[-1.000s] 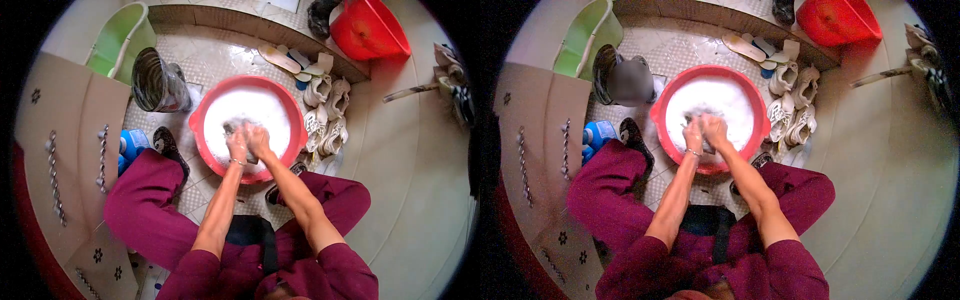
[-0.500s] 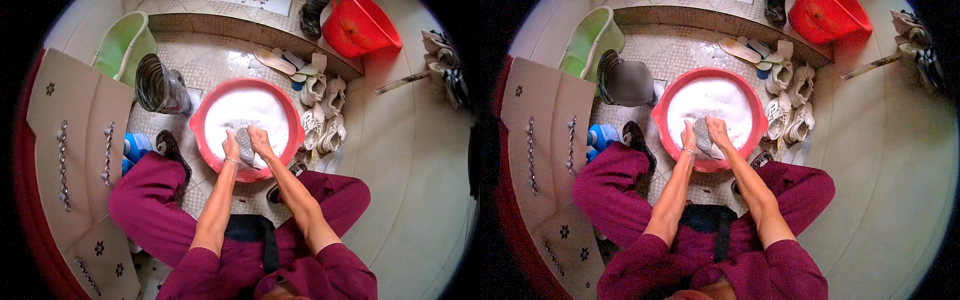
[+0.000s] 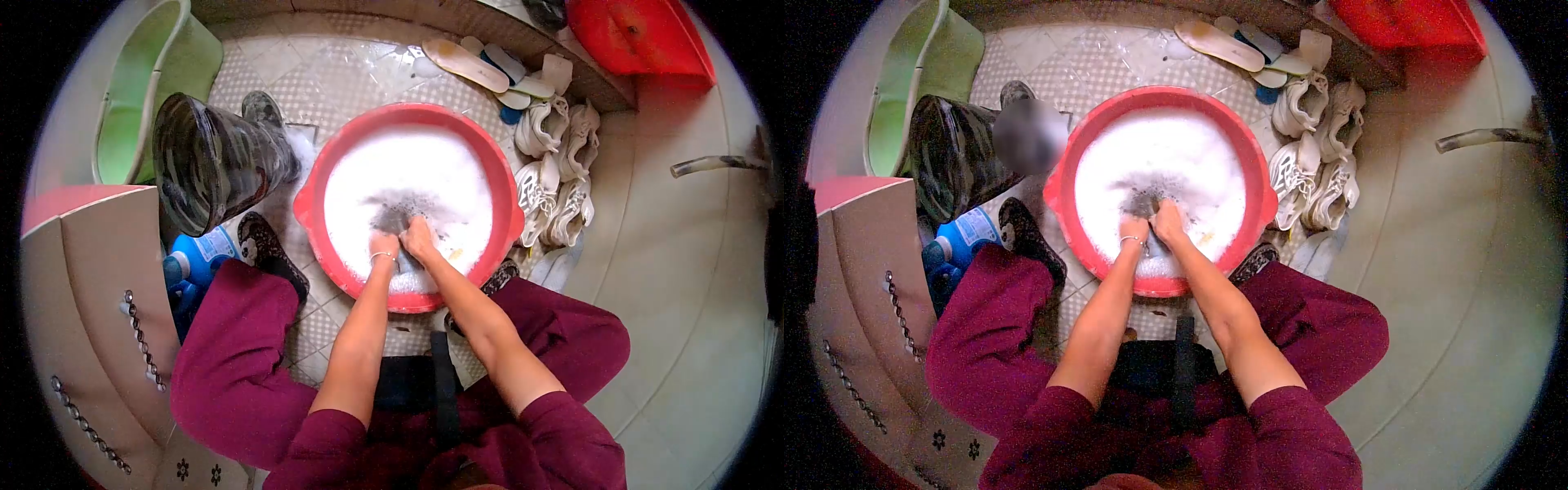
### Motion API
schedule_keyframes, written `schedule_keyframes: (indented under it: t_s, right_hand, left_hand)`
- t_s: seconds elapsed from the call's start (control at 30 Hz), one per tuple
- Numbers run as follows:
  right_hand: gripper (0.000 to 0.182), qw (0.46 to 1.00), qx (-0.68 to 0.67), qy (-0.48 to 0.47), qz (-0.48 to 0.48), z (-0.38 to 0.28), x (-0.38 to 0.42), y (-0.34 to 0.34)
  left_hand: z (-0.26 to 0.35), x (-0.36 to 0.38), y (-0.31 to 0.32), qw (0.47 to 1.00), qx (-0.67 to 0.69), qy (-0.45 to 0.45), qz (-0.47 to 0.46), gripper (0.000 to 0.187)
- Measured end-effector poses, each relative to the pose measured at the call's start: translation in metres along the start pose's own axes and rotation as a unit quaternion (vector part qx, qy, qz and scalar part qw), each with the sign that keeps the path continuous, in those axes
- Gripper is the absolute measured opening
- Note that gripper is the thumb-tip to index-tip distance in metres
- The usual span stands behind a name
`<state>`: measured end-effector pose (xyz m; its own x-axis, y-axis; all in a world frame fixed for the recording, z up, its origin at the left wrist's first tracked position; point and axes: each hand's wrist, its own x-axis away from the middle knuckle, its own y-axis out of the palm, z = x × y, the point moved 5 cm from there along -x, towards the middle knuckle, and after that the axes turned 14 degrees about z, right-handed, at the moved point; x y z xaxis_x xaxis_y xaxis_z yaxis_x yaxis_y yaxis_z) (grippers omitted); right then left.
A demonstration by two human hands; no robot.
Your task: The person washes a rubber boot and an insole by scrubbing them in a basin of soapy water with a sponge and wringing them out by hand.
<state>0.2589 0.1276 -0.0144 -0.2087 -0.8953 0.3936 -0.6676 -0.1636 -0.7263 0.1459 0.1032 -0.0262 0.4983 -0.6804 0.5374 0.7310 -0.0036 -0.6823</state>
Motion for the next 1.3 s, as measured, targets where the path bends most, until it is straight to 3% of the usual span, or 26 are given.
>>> schedule_keyframes:
  t_s: [0.07, 0.13, 0.17, 0.2, 0.23, 0.27, 0.33, 0.37, 0.47, 0.5, 0.53, 0.6, 0.67, 0.7, 0.73, 0.8, 0.83, 0.87, 0.93, 0.97, 1.07, 1.13, 1.2, 1.23, 1.27, 1.3]
  right_hand:
    - [0.019, 0.999, 0.035, -0.015, 0.017, 0.003, 0.005, 0.001]
    - [0.018, 0.984, -0.144, -0.083, 0.069, -0.023, 0.009, -0.023]
    - [0.011, 0.973, -0.085, -0.168, 0.133, -0.038, 0.014, -0.034]
    - [0.011, 0.972, -0.085, -0.17, 0.136, -0.048, 0.021, -0.045]
    - [0.012, 0.974, -0.079, -0.18, 0.114, -0.061, 0.028, -0.057]
    - [0.016, 0.975, -0.072, -0.189, 0.091, -0.073, 0.034, -0.068]
    - [0.022, 0.967, -0.082, -0.211, 0.116, -0.091, 0.046, -0.087]
    - [0.022, 0.963, -0.113, -0.205, 0.136, -0.097, 0.05, -0.096]
    - [0.022, 0.945, -0.136, -0.247, 0.168, -0.11, 0.064, -0.107]
    - [0.02, 0.926, -0.125, -0.312, 0.173, -0.119, 0.074, -0.109]
    - [0.019, 0.902, -0.115, -0.375, 0.179, -0.127, 0.084, -0.109]
    - [0.022, 0.872, -0.138, -0.413, 0.224, -0.127, 0.077, -0.108]
    - [0.023, 0.933, -0.011, -0.298, 0.2, -0.1, 0.047, -0.107]
    - [0.023, 0.935, -0.043, -0.28, 0.214, -0.111, 0.054, -0.117]
    - [0.023, 0.929, -0.039, -0.292, 0.223, -0.126, 0.053, -0.132]
    - [0.022, 0.912, -0.167, -0.316, 0.203, -0.139, 0.093, -0.143]
    - [0.022, 0.87, -0.205, -0.37, 0.252, -0.146, 0.1, -0.149]
    - [0.022, 0.867, -0.206, -0.373, 0.258, -0.138, 0.083, -0.146]
    - [0.021, 0.888, 0.006, -0.376, 0.263, -0.107, 0.062, -0.129]
    - [0.025, 0.936, -0.102, -0.256, 0.22, -0.088, 0.051, -0.128]
    - [0.031, 0.956, -0.131, -0.174, 0.198, -0.092, 0.054, -0.141]
    - [0.036, 0.964, -0.13, -0.126, 0.193, -0.083, 0.042, -0.136]
    - [0.038, 0.985, -0.089, -0.092, 0.115, -0.067, 0.019, -0.117]
    - [0.036, 0.99, -0.104, -0.071, 0.07, -0.06, 0.008, -0.106]
    - [0.036, 0.99, -0.105, -0.067, 0.066, -0.053, 0.0, -0.099]
    - [0.036, 0.988, -0.114, -0.101, 0.005, -0.05, -0.006, -0.087]
  left_hand:
    - [-0.003, -0.001, -0.004, 0.996, 0.02, -0.08, -0.013, 0.039]
    - [0.001, -0.006, -0.003, 0.995, 0.029, -0.097, -0.019, 0.041]
    - [0.009, -0.006, -0.01, 0.974, 0.197, -0.11, 0.036, 0.041]
    - [0.019, -0.001, -0.019, 0.922, 0.358, -0.117, 0.086, 0.042]
    - [0.061, 0.024, -0.057, 0.941, 0.306, -0.139, 0.04, 0.044]
    - [0.059, 0.023, -0.057, 0.941, 0.309, -0.134, 0.038, 0.044]
    - [0.059, 0.017, -0.05, 0.945, 0.326, 0.02, -0.015, 0.045]
    - [0.059, 0.015, -0.046, 0.894, 0.448, 0.018, 0.023, 0.044]
    - [0.072, 0.024, -0.064, 0.926, 0.37, 0.074, 0.031, 0.043]
    - [0.067, 0.032, -0.061, 0.861, 0.5, -0.059, -0.066, 0.041]
    - [0.072, 0.039, -0.07, 0.809, 0.562, -0.144, -0.091, 0.043]
    - [0.097, 0.069, -0.101, 0.88, 0.468, -0.073, -0.032, 0.042]
    - [0.105, 0.074, -0.096, 0.858, 0.51, -0.058, 0.005, 0.043]
    - [0.106, 0.074, -0.096, 0.833, 0.551, -0.039, 0.038, 0.043]
    - [0.1, 0.065, -0.09, 0.86, 0.508, -0.037, 0.028, 0.044]
    - [0.1, 0.063, -0.094, 0.863, 0.502, -0.051, -0.042, 0.046]
    - [0.105, 0.072, -0.097, 0.889, 0.45, -0.028, -0.086, 0.041]
    - [0.111, 0.069, -0.091, 0.888, 0.451, -0.021, -0.087, 0.041]
    - [0.105, 0.078, -0.084, 0.889, 0.458, 0.019, -0.021, 0.042]
    - [0.109, 0.072, -0.079, 0.888, 0.459, 0.024, -0.022, 0.042]
    - [0.101, 0.064, -0.061, 0.852, 0.51, -0.104, -0.048, 0.042]
    - [0.09, 0.044, -0.055, 0.87, 0.482, -0.095, -0.041, 0.046]
    - [0.071, 0.019, -0.045, 0.972, 0.226, -0.056, 0.021, 0.058]
    - [0.066, 0.012, -0.044, 0.983, 0.172, -0.006, 0.065, 0.062]
    - [0.059, 0.0, -0.038, 0.984, 0.168, -0.009, 0.064, 0.062]
    - [0.053, -0.01, -0.04, 0.986, 0.14, -0.032, 0.082, 0.061]
